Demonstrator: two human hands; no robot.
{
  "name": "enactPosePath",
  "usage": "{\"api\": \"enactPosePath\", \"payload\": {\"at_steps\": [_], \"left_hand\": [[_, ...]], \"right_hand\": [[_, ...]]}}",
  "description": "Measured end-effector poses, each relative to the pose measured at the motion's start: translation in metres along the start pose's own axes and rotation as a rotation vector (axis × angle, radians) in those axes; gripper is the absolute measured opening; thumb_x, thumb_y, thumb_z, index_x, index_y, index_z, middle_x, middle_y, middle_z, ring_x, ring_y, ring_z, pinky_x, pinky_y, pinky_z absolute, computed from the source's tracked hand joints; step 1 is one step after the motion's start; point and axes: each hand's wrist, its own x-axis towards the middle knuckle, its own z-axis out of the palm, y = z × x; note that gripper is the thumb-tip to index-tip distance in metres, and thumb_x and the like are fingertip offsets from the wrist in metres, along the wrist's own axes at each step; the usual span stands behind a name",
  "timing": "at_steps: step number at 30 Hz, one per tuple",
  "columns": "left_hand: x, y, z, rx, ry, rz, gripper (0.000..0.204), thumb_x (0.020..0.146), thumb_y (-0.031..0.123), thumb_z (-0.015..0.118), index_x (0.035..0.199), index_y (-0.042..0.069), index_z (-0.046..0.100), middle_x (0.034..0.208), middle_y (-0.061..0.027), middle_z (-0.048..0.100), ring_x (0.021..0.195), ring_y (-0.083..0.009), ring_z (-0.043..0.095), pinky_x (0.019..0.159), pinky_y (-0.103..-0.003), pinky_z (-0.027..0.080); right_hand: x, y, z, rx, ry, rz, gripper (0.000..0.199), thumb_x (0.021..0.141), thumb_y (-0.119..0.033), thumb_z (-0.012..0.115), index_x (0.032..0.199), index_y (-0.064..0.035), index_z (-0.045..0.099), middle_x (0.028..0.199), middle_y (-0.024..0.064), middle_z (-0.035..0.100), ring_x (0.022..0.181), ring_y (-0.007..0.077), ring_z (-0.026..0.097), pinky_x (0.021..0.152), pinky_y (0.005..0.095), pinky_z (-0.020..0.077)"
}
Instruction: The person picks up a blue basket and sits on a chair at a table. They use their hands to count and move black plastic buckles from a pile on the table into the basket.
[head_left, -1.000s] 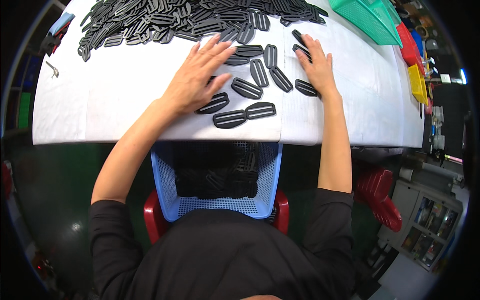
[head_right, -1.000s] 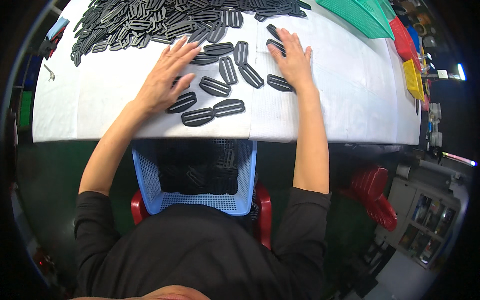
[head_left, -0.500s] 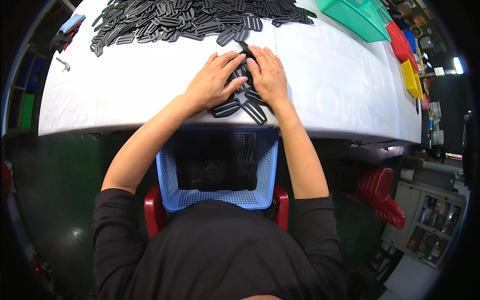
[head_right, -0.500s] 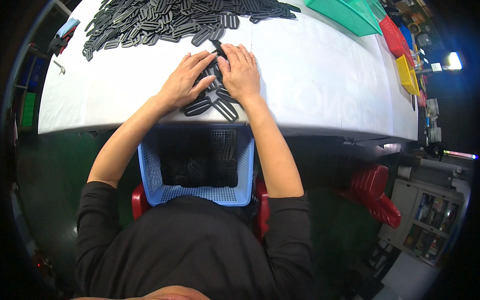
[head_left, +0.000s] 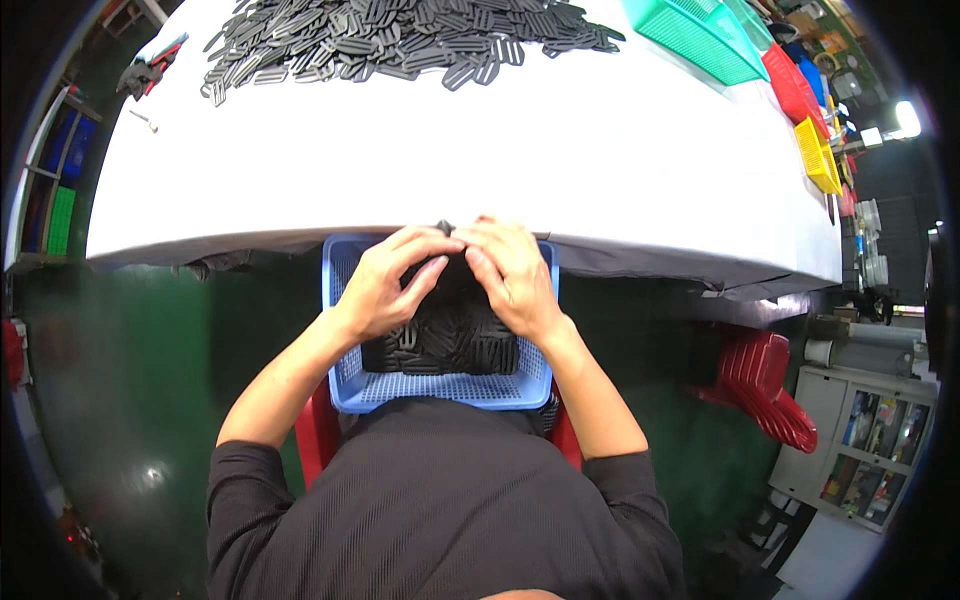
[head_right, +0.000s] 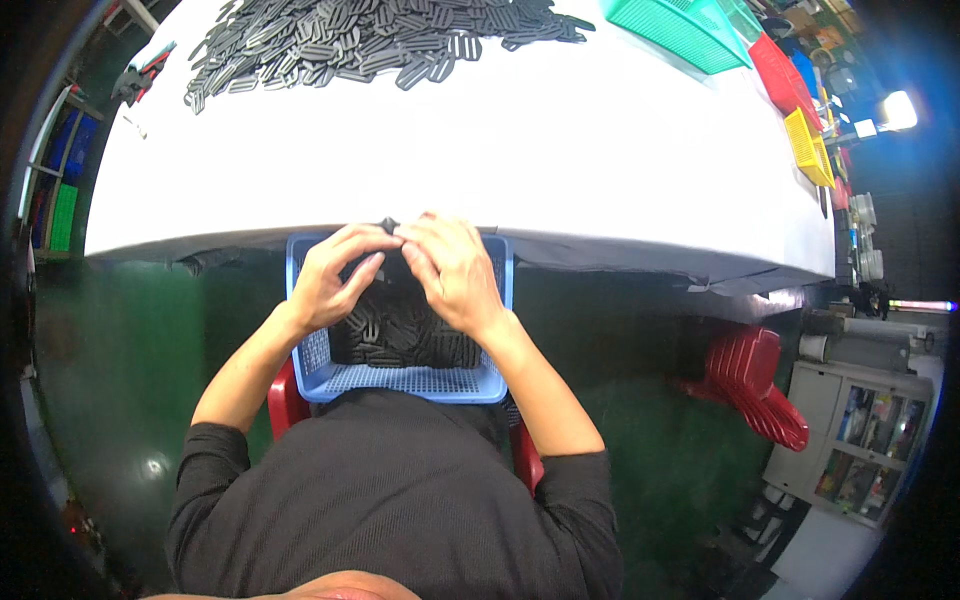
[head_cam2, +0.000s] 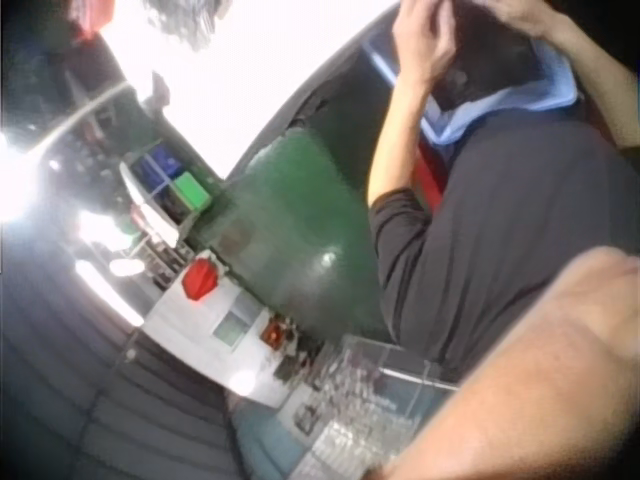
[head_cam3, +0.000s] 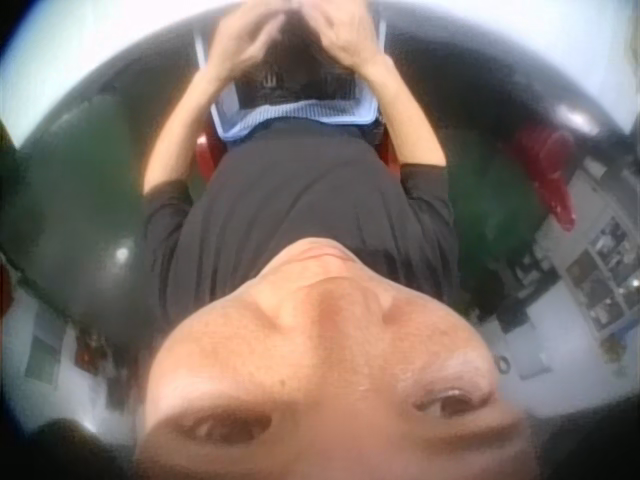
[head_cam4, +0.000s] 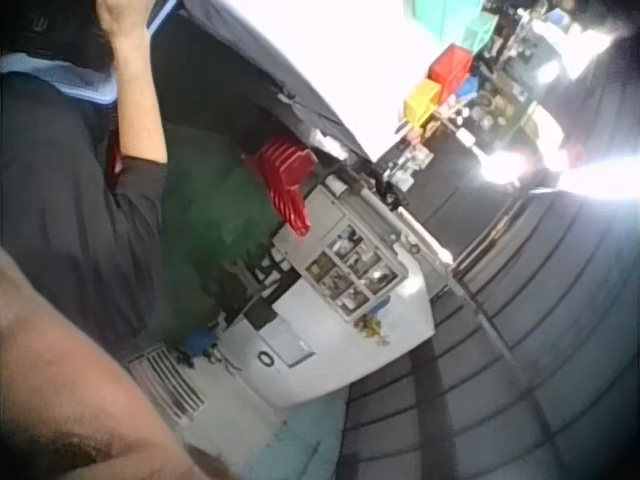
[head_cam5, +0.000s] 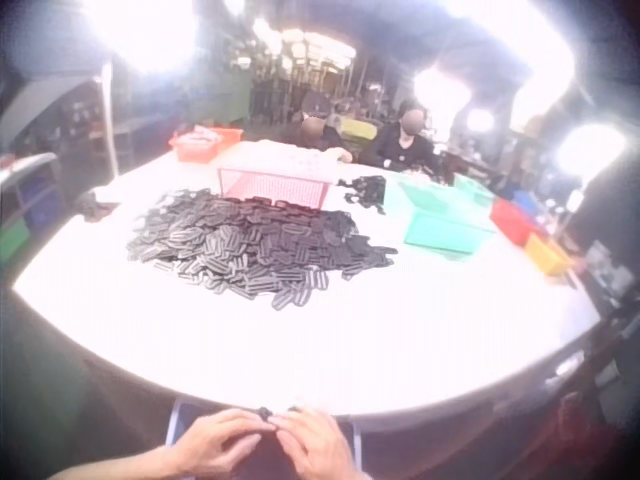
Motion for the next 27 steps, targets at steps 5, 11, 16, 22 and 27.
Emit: {"api": "enactPosePath", "payload": {"at_steps": [5,11,16,22,27], "left_hand": [[0.024,-0.003,-0.026,0.063,0.108,-0.036,0.018,0.088,-0.001,0.055,0.101,0.001,0.068,0.097,-0.0138,0.068,0.092,-0.0246,0.066,0.084,-0.032,0.050],[0.071,-0.036,-0.019,0.090,0.170,-0.070,0.020,0.087,-0.001,0.057,0.103,0.002,0.068,0.096,-0.0125,0.066,0.086,-0.0247,0.064,0.076,-0.031,0.051],[0.070,-0.035,-0.025,0.103,0.125,-0.130,0.021,0.084,-0.004,0.059,0.101,0.002,0.068,0.094,-0.0119,0.066,0.086,-0.0250,0.063,0.077,-0.031,0.051],[0.069,-0.030,-0.030,0.036,0.125,-0.190,0.020,0.084,-0.003,0.056,0.100,0.000,0.068,0.095,-0.0131,0.066,0.088,-0.0234,0.063,0.080,-0.031,0.050],[0.072,-0.035,-0.024,0.079,0.129,-0.139,0.020,0.084,-0.002,0.059,0.101,0.002,0.068,0.096,-0.0120,0.067,0.088,-0.0243,0.063,0.079,-0.031,0.050]], "right_hand": [[0.054,0.025,-0.048,0.024,0.061,-0.049,0.020,0.090,-0.016,0.061,0.102,-0.0005,0.066,0.105,0.0167,0.067,0.103,0.0344,0.062,0.091,0.0400,0.0482],[0.207,0.249,-0.132,-0.473,0.505,0.259,0.055,0.087,-0.049,0.065,0.128,-0.0135,0.058,0.140,0.0178,0.043,0.129,0.0366,0.041,0.106,0.0442,0.0367],[0.296,0.326,-0.133,-0.518,0.311,0.552,0.065,0.090,-0.069,0.038,0.141,-0.0281,0.046,0.150,0.0067,0.037,0.143,0.0286,0.026,0.112,0.0661,0.0073],[0.331,0.309,-0.119,-0.365,0.058,0.323,0.050,0.096,-0.056,0.040,0.129,-0.0257,0.060,0.134,0.0025,0.057,0.131,0.0199,0.044,0.112,0.0595,0.0191],[0.295,0.312,-0.100,-0.127,0.148,0.109,0.039,0.096,-0.044,0.046,0.108,-0.0182,0.072,0.113,0.0061,0.068,0.111,0.0251,0.059,0.099,0.0388,0.0397]]}}
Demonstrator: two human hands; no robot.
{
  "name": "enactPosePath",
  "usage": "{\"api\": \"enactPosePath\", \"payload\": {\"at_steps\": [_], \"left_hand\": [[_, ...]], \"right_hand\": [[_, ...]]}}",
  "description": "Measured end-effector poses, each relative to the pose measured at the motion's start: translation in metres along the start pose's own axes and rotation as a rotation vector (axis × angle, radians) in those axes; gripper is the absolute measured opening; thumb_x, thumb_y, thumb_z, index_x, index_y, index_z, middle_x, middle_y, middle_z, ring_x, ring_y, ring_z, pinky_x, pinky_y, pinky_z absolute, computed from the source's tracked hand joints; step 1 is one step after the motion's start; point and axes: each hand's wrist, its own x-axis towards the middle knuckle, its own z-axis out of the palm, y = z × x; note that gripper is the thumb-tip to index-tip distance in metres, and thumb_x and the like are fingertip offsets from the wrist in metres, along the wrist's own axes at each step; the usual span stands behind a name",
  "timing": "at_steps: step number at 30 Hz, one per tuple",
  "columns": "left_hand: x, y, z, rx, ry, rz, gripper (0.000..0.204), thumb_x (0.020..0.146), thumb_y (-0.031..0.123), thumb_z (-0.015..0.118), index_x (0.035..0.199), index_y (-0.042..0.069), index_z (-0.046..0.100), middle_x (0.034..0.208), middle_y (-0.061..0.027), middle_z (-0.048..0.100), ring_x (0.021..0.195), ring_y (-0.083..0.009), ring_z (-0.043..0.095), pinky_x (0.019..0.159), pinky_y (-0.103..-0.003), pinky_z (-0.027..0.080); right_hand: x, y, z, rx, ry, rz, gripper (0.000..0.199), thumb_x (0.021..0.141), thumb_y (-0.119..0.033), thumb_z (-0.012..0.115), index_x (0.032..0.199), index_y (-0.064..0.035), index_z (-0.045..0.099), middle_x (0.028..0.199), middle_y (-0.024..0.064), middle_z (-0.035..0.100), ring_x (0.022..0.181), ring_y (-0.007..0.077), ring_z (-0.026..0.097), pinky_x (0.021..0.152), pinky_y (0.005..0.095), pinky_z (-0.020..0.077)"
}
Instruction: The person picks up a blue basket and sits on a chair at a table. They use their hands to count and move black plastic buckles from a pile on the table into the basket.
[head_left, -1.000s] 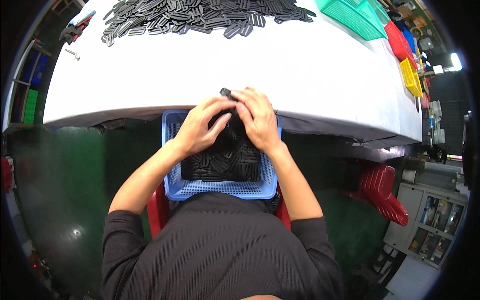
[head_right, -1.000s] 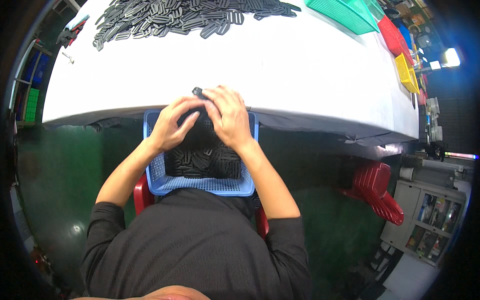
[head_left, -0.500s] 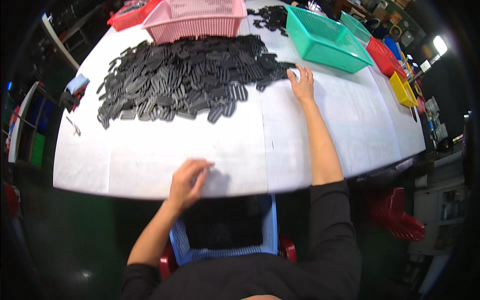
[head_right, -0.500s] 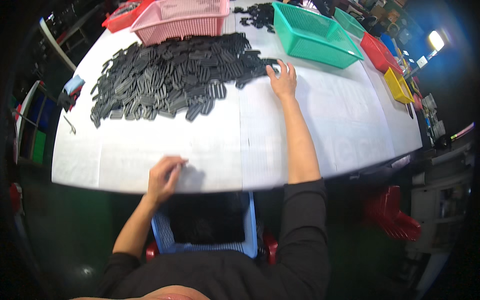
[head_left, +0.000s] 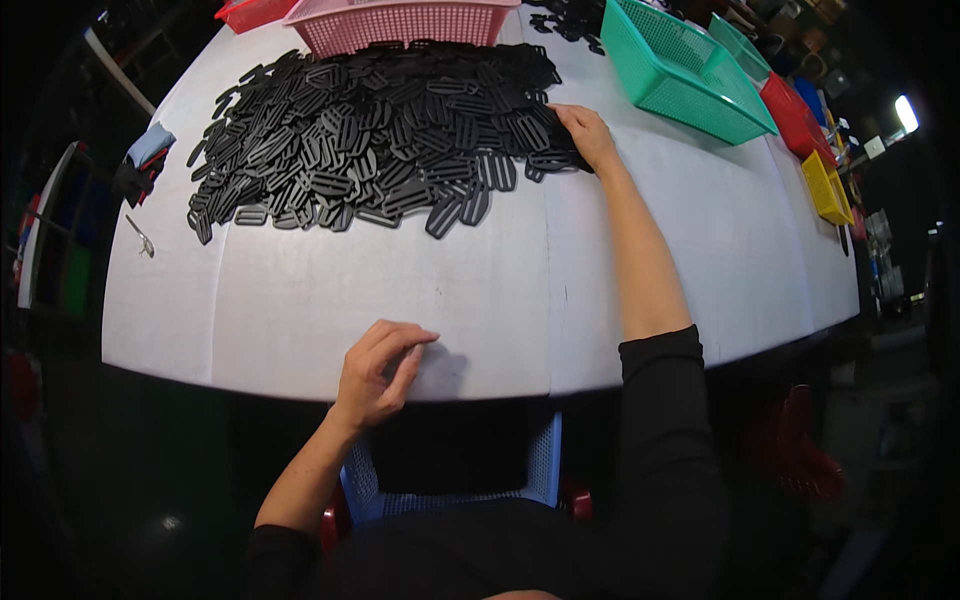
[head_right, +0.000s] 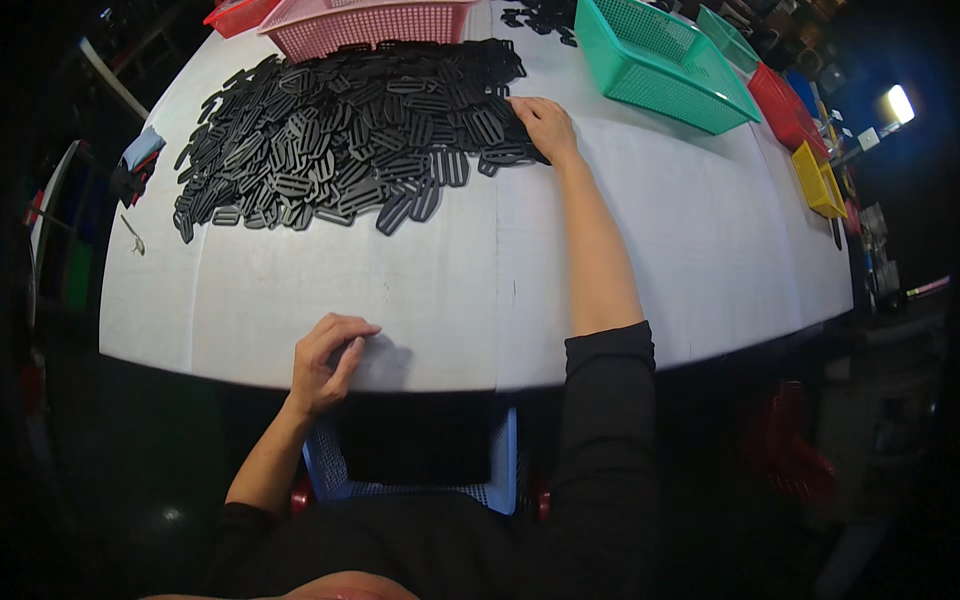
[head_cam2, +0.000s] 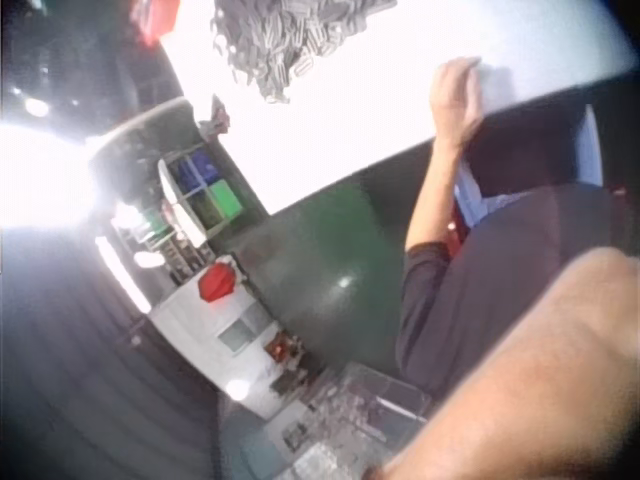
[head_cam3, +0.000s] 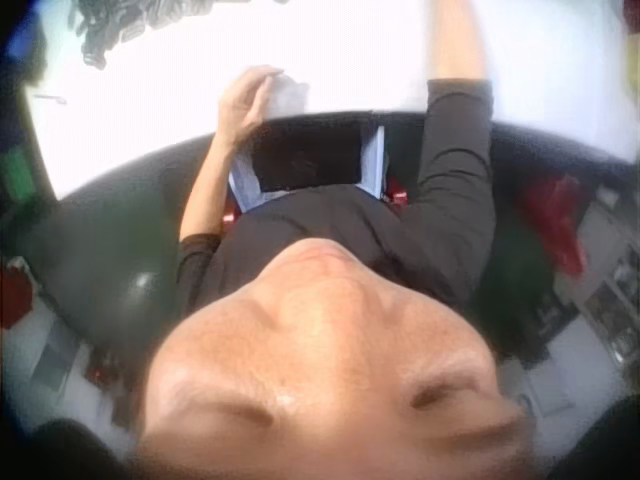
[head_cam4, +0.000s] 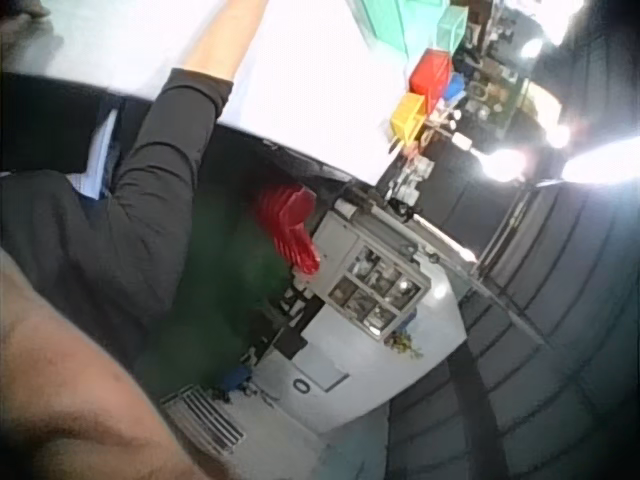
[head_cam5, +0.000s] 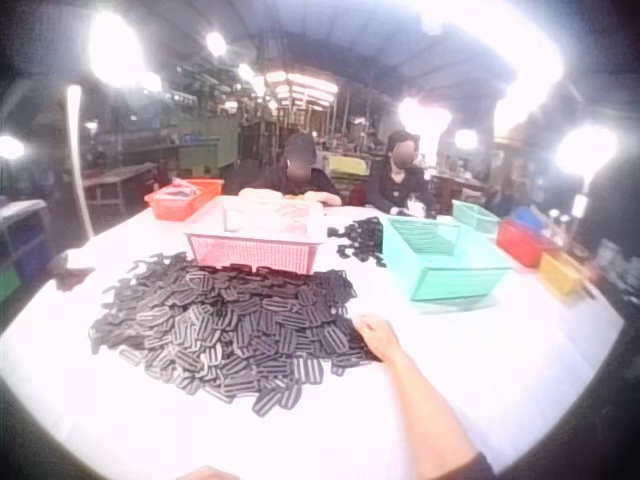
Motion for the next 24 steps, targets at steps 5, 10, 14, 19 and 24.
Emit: {"api": "enactPosePath", "payload": {"at_steps": [5,10,14,19,24], "left_hand": [[0.008,0.002,0.013,0.071,0.058,-0.024,0.020,0.085,0.000,0.060,0.103,0.001,0.068,0.098,-0.0119,0.067,0.092,-0.0258,0.063,0.083,-0.032,0.050],[0.015,0.002,0.035,0.281,0.120,0.103,0.035,0.081,0.001,0.064,0.116,0.005,0.062,0.112,-0.0127,0.062,0.104,-0.0308,0.057,0.090,-0.037,0.048],[0.013,-0.001,0.049,0.420,0.195,0.131,0.050,0.080,0.005,0.066,0.129,0.008,0.055,0.129,-0.0124,0.052,0.118,-0.0333,0.048,0.098,-0.041,0.041],[0.003,-0.002,0.044,0.598,0.144,0.167,0.047,0.082,0.010,0.067,0.127,0.010,0.057,0.134,-0.0097,0.050,0.123,-0.0320,0.046,0.102,-0.044,0.037],[-0.024,-0.005,0.015,0.617,0.164,0.166,0.032,0.082,0.006,0.066,0.114,0.009,0.065,0.125,-0.0069,0.059,0.117,-0.0281,0.053,0.097,-0.040,0.042]], "right_hand": [[-0.056,-0.073,0.021,-0.019,0.125,0.042,0.036,0.096,-0.040,0.048,0.099,-0.0166,0.075,0.101,0.0063,0.071,0.100,0.0270,0.063,0.094,0.0375,0.0430],[-0.114,-0.148,0.043,-0.084,0.134,0.176,0.034,0.097,-0.040,0.047,0.101,-0.0178,0.074,0.110,0.0007,0.068,0.112,0.0213,0.056,0.105,0.0420,0.0276],[-0.150,-0.181,0.060,0.251,0.101,0.083,0.030,0.095,-0.032,0.053,0.105,-0.0101,0.071,0.114,0.0071,0.066,0.113,0.0246,0.056,0.105,0.0417,0.0298],[-0.200,-0.221,0.044,0.114,-0.059,-0.127,0.028,0.088,-0.027,0.064,0.112,-0.0136,0.069,0.126,0.0093,0.060,0.123,0.0298,0.051,0.105,0.0515,0.0304],[-0.221,-0.217,0.024,-0.102,-0.112,-0.185,0.026,0.086,-0.021,0.066,0.112,-0.0211,0.069,0.129,0.0062,0.058,0.131,0.0318,0.044,0.108,0.0633,0.0239]]}}
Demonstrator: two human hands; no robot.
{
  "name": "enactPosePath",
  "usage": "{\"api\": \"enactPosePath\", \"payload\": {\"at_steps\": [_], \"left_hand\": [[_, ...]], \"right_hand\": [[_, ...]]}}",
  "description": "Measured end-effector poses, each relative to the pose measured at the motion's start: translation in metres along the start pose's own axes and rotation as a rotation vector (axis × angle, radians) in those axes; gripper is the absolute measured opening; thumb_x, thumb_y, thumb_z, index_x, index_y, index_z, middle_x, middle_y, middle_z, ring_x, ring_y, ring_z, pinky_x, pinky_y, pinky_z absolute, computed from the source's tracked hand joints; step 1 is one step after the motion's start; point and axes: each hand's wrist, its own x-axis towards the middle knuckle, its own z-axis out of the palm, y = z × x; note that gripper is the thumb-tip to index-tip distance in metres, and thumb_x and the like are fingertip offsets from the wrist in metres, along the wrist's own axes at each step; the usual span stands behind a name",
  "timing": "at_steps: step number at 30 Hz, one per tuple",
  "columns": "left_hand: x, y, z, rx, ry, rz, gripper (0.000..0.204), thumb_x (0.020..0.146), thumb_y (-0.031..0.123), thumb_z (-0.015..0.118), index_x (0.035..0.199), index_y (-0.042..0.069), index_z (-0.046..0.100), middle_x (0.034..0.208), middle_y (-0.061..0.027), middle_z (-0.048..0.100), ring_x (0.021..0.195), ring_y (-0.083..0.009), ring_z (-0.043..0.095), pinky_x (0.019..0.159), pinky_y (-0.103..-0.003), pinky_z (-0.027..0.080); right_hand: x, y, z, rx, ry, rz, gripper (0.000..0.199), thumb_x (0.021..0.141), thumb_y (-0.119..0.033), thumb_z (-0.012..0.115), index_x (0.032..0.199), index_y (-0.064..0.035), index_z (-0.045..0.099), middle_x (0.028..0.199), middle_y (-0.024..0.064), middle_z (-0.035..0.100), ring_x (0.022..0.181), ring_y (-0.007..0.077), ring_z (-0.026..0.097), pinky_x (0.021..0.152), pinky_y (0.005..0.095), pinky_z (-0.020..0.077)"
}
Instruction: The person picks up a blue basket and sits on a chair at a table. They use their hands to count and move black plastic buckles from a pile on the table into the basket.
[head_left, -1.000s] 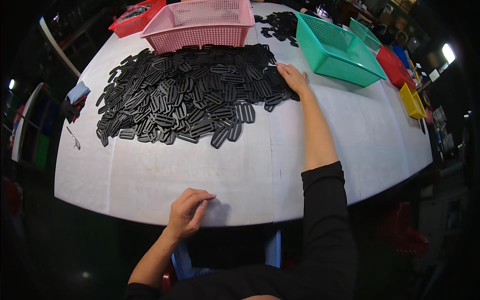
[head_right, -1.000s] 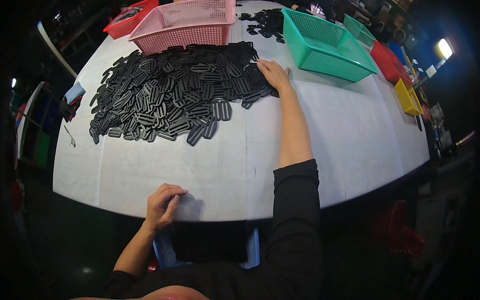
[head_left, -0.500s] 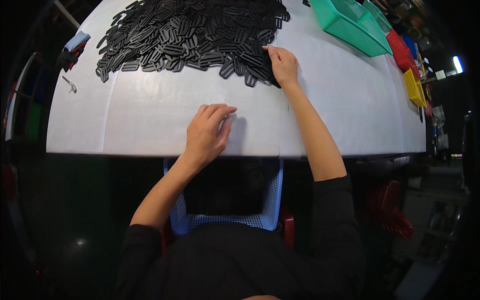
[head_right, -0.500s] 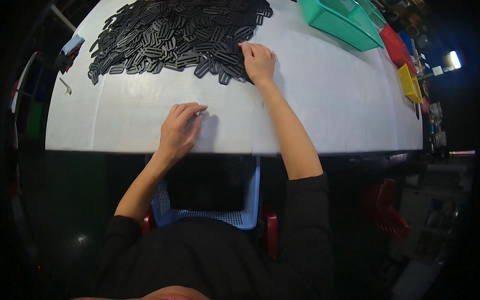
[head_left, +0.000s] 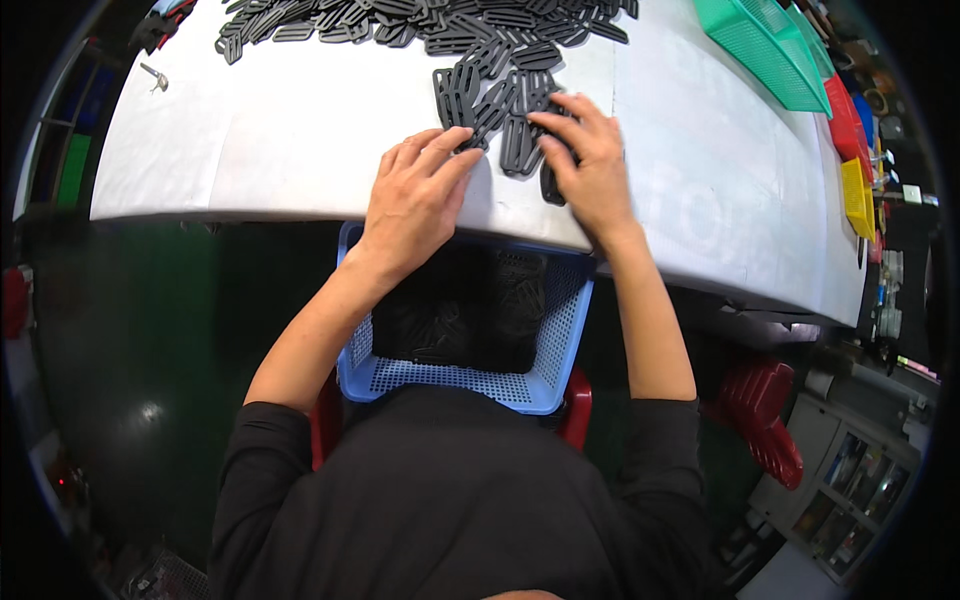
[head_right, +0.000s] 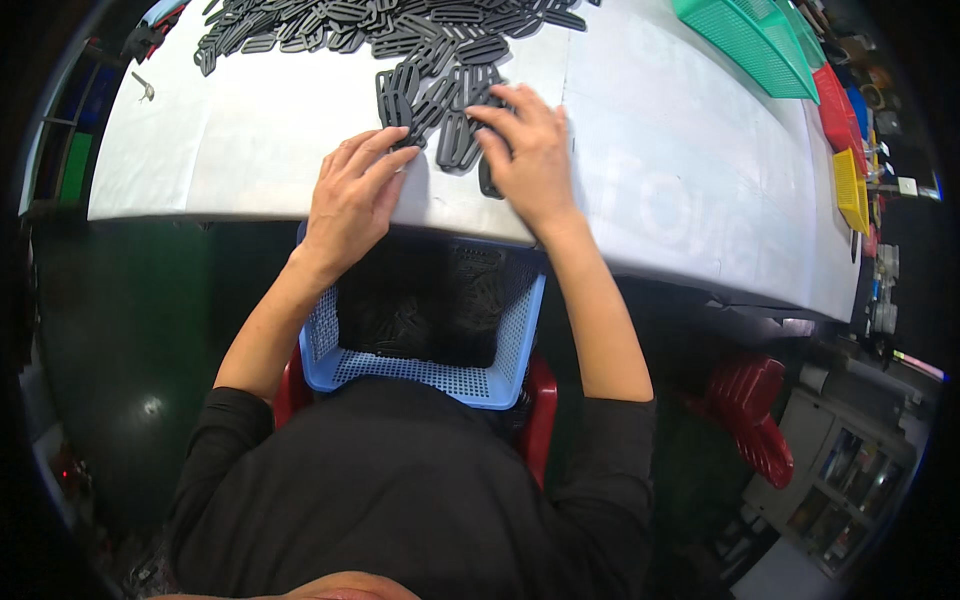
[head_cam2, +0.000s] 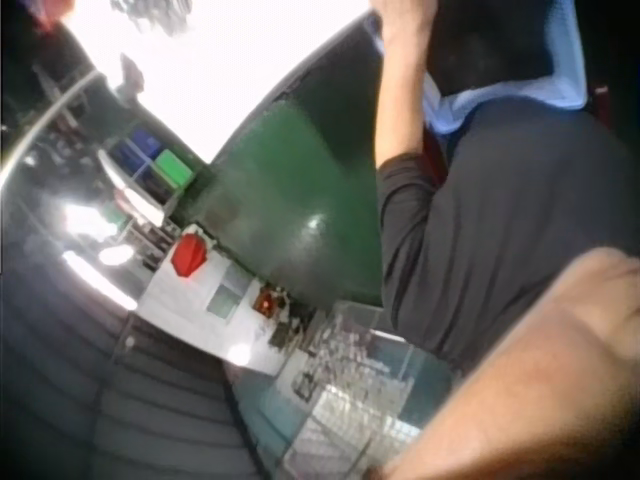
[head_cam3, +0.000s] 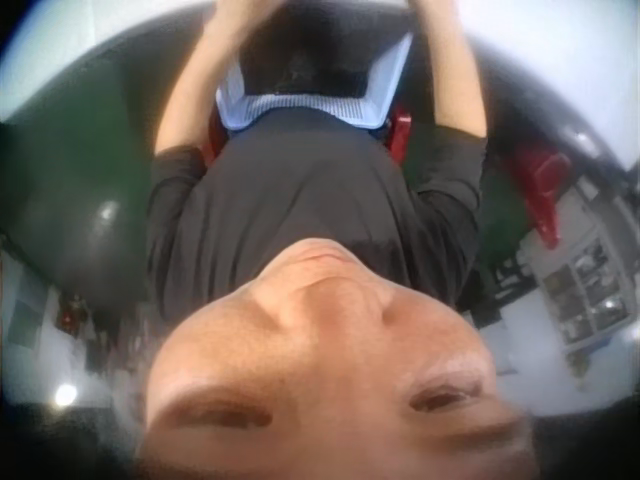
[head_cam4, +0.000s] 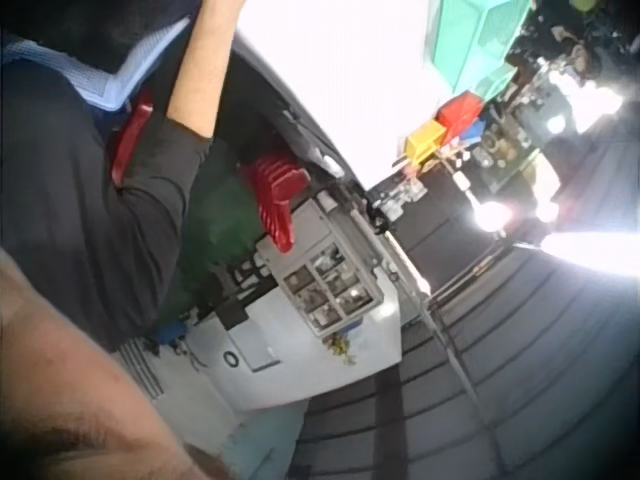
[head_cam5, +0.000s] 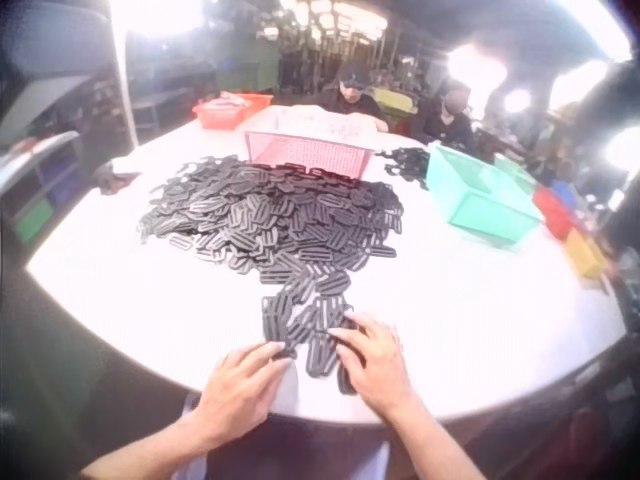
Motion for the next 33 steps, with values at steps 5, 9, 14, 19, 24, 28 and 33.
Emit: {"api": "enactPosePath", "payload": {"at_steps": [5,9,14,19,24,28,33], "left_hand": [[-0.004,-0.015,-0.007,-0.078,0.089,-0.100,0.028,0.082,0.006,0.067,0.110,0.007,0.066,0.119,-0.0104,0.062,0.112,-0.0294,0.056,0.094,-0.039,0.044],[0.011,-0.013,-0.004,0.028,0.105,-0.137,0.032,0.082,0.008,0.069,0.113,0.007,0.065,0.118,-0.0123,0.061,0.109,-0.0313,0.057,0.094,-0.040,0.045],[-0.004,-0.038,-0.011,0.101,0.106,-0.125,0.032,0.081,0.015,0.072,0.111,0.006,0.065,0.113,-0.0120,0.063,0.105,-0.0305,0.058,0.091,-0.040,0.046],[0.003,-0.037,-0.012,0.139,0.141,-0.211,0.025,0.080,0.018,0.073,0.100,0.005,0.065,0.107,-0.0121,0.064,0.101,-0.0307,0.059,0.086,-0.040,0.047],[0.012,-0.043,-0.014,0.181,0.128,-0.281,0.021,0.084,0.014,0.069,0.102,0.004,0.065,0.103,-0.0126,0.065,0.097,-0.0292,0.061,0.084,-0.037,0.050],[0.003,-0.055,-0.032,0.121,0.158,-0.187,0.019,0.088,0.008,0.063,0.106,0.003,0.067,0.096,-0.0128,0.069,0.085,-0.0277,0.067,0.076,-0.035,0.053],[-0.002,-0.042,-0.045,-0.272,-0.077,-0.278,0.016,0.088,0.005,0.062,0.102,0.004,0.069,0.095,-0.0104,0.069,0.083,-0.0229,0.067,0.073,-0.032,0.052]], "right_hand": [[-0.001,-0.007,-0.008,-0.079,0.114,-0.006,0.026,0.084,-0.019,0.067,0.110,-0.0173,0.068,0.125,0.0054,0.059,0.125,0.0287,0.049,0.107,0.0574,0.0292],[0.000,-0.049,0.012,-0.049,0.050,-0.142,0.028,0.079,-0.021,0.072,0.106,-0.0168,0.068,0.117,0.0029,0.061,0.116,0.0251,0.054,0.106,0.0491,0.0337],[-0.006,-0.028,0.013,-0.144,0.059,-0.064,0.023,0.081,-0.016,0.069,0.104,-0.0168,0.069,0.116,-0.0007,0.062,0.117,0.0216,0.053,0.106,0.0534,0.0327],[0.005,-0.036,0.017,-0.097,0.053,-0.120,0.028,0.078,-0.021,0.073,0.104,-0.0133,0.069,0.112,0.0014,0.063,0.112,0.0215,0.055,0.095,0.0436,0.0386],[0.016,-0.074,0.042,-0.231,0.058,-0.153,0.033,0.075,-0.027,0.075,0.101,-0.0084,0.066,0.092,0.0043,0.061,0.091,0.0222,0.058,0.084,0.0401,0.0407],[0.012,-0.072,0.037,-0.382,0.030,-0.255,0.022,0.080,-0.022,0.068,0.094,-0.0050,0.064,0.086,0.0073,0.061,0.085,0.0217,0.060,0.087,0.0419,0.0410],[0.011,-0.068,0.030,-0.509,0.008,-0.316,0.023,0.083,-0.015,0.060,0.102,-0.0041,0.064,0.080,0.0064,0.061,0.080,0.0205,0.061,0.088,0.0424,0.0428]]}}
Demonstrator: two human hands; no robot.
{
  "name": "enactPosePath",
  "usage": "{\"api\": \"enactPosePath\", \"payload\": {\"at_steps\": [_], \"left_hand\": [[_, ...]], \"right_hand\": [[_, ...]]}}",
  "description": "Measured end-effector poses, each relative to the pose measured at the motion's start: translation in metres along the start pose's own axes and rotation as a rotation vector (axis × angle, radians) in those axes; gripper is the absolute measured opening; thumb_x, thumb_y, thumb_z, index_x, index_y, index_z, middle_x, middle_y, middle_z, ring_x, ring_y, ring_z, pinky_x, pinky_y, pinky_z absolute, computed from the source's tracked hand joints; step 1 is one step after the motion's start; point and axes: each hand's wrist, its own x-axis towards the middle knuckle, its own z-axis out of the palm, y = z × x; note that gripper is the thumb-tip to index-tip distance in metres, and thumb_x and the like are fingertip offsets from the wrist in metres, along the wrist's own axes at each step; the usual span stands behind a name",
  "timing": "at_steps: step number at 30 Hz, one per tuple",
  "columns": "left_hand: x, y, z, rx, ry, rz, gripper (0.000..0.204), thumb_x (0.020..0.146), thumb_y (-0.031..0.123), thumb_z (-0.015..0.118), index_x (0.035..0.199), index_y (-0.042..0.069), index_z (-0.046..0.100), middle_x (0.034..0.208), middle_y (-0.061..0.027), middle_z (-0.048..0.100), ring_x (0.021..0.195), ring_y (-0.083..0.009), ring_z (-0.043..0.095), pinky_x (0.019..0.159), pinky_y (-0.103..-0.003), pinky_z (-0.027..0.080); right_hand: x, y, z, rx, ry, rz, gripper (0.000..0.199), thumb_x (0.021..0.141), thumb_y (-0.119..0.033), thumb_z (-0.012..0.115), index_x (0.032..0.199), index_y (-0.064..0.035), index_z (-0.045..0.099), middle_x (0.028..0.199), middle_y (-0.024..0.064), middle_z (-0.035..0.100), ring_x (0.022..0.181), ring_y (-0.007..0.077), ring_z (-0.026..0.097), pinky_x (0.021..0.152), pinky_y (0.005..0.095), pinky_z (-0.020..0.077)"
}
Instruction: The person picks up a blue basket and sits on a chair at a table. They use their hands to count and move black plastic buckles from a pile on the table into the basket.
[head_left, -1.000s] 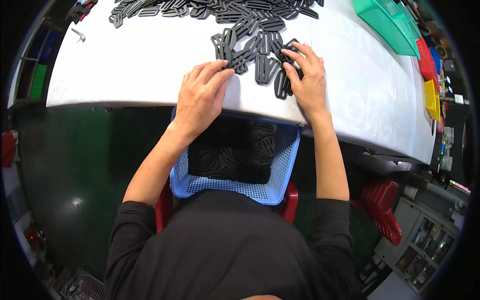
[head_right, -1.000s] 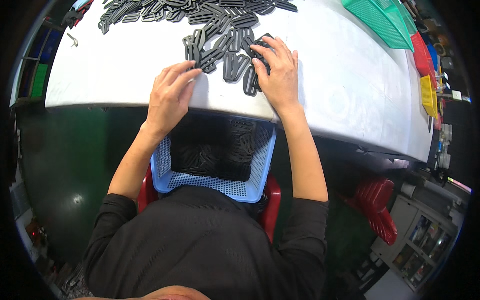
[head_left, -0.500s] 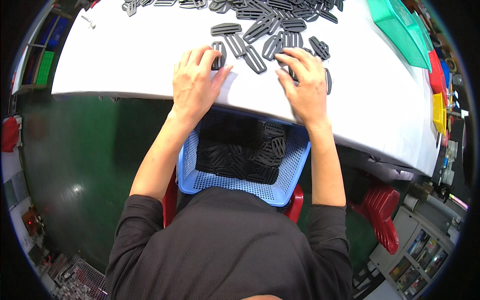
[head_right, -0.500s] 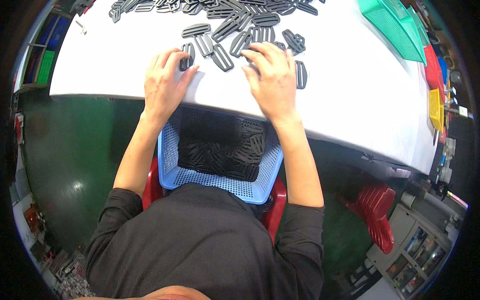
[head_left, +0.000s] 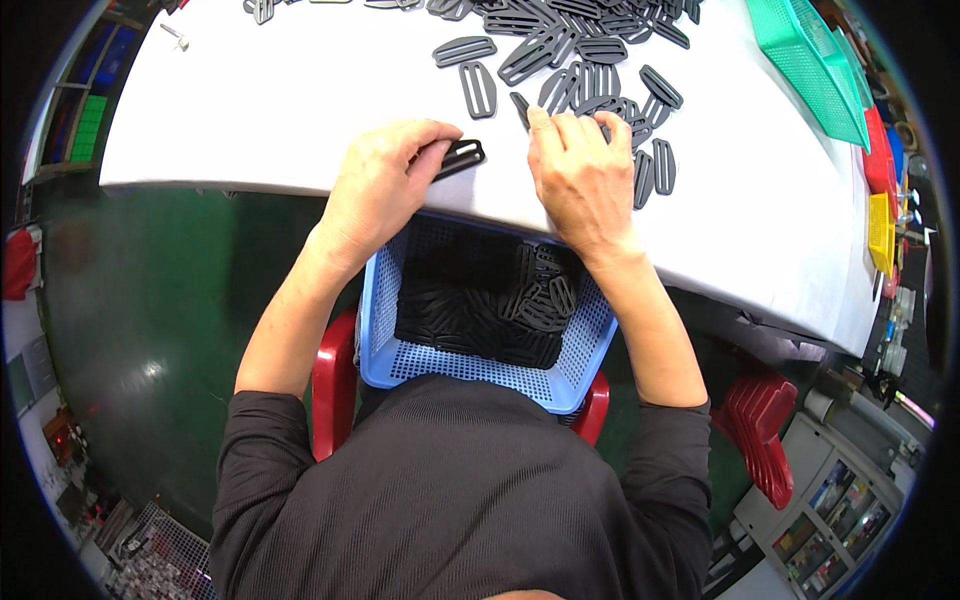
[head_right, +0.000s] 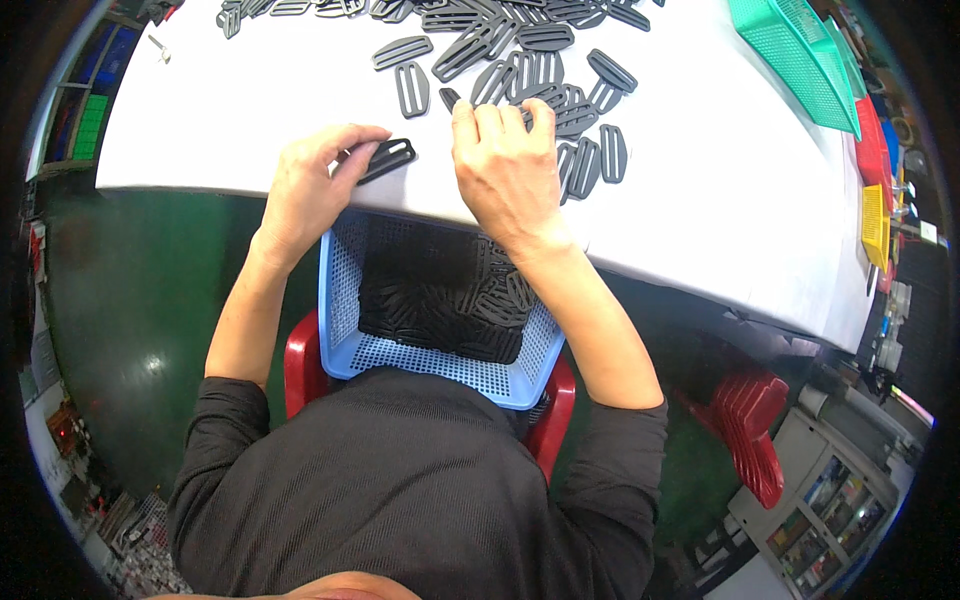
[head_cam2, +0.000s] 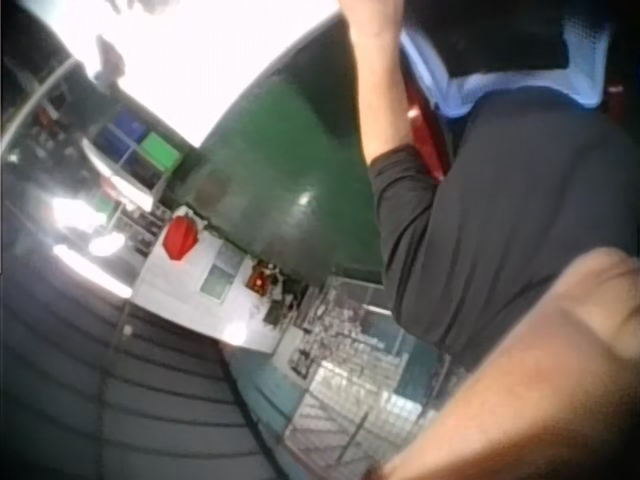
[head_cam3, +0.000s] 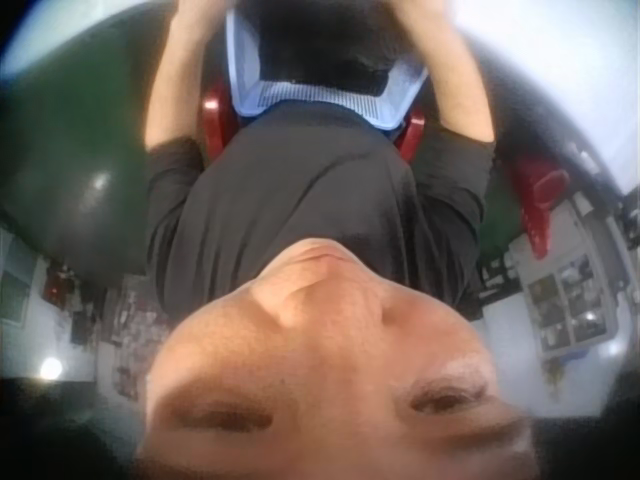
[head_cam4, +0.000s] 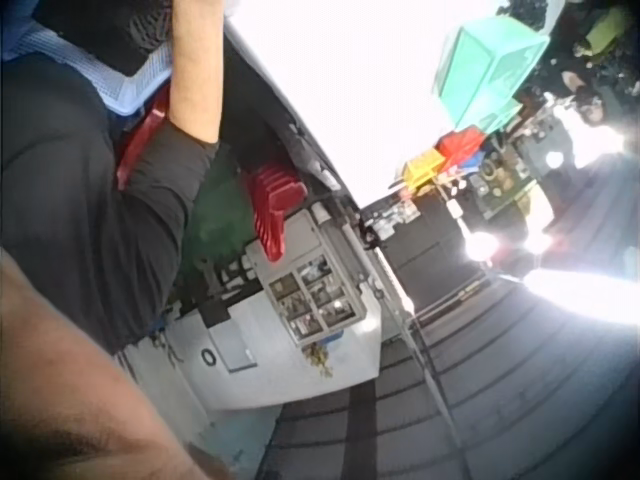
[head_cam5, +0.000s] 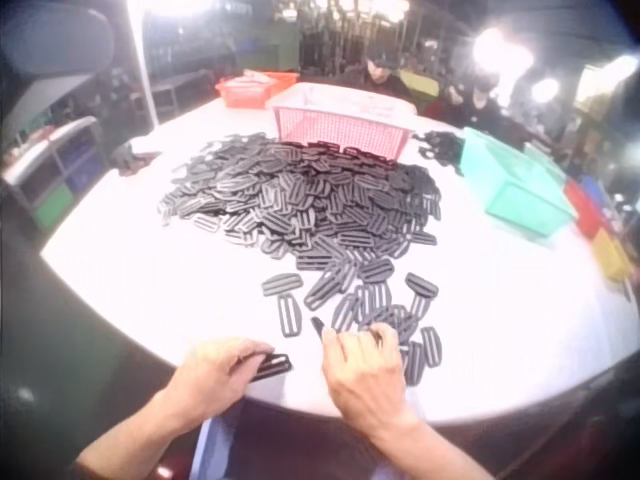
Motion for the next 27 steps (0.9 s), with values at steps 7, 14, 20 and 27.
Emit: {"api": "enactPosePath", "payload": {"at_steps": [7,14,20,27], "left_hand": [[0.044,0.007,0.033,0.305,0.160,0.150,0.045,0.082,0.023,0.072,0.118,0.000,0.058,0.109,-0.0157,0.059,0.100,-0.0304,0.059,0.086,-0.038,0.049],[0.042,0.002,0.040,0.569,0.046,0.121,0.039,0.082,0.014,0.067,0.118,0.002,0.057,0.108,-0.0126,0.061,0.100,-0.0286,0.059,0.082,-0.037,0.052],[0.041,-0.001,-0.001,0.013,-0.134,-0.134,0.028,0.088,0.009,0.062,0.116,0.006,0.064,0.111,-0.0121,0.066,0.091,-0.0259,0.067,0.076,-0.031,0.055],[0.064,-0.015,-0.008,0.333,0.019,0.141,0.030,0.088,0.016,0.065,0.117,0.009,0.063,0.116,-0.0113,0.062,0.110,-0.0298,0.059,0.094,-0.036,0.046]], "right_hand": [[0.003,0.011,0.004,0.012,-0.026,0.110,0.032,0.083,-0.010,0.057,0.113,-0.0028,0.061,0.081,0.0063,0.061,0.079,0.0207,0.061,0.082,0.0376,0.0449],[-0.003,0.013,-0.017,0.543,-0.238,0.262,0.019,0.082,-0.011,0.067,0.100,-0.0094,0.068,0.089,0.0081,0.061,0.083,0.0289,0.065,0.072,0.0401,0.0525],[0.042,0.070,-0.005,0.384,-0.283,0.024,0.022,0.080,-0.008,0.066,0.100,-0.0164,0.068,0.095,0.0065,0.058,0.089,0.0260,0.064,0.076,0.0381,0.0519],[0.081,0.082,-0.007,0.236,-0.513,-0.175,0.016,0.079,-0.006,0.064,0.094,-0.0129,0.065,0.096,0.0083,0.057,0.092,0.0283,0.062,0.079,0.0390,0.0514]]}}
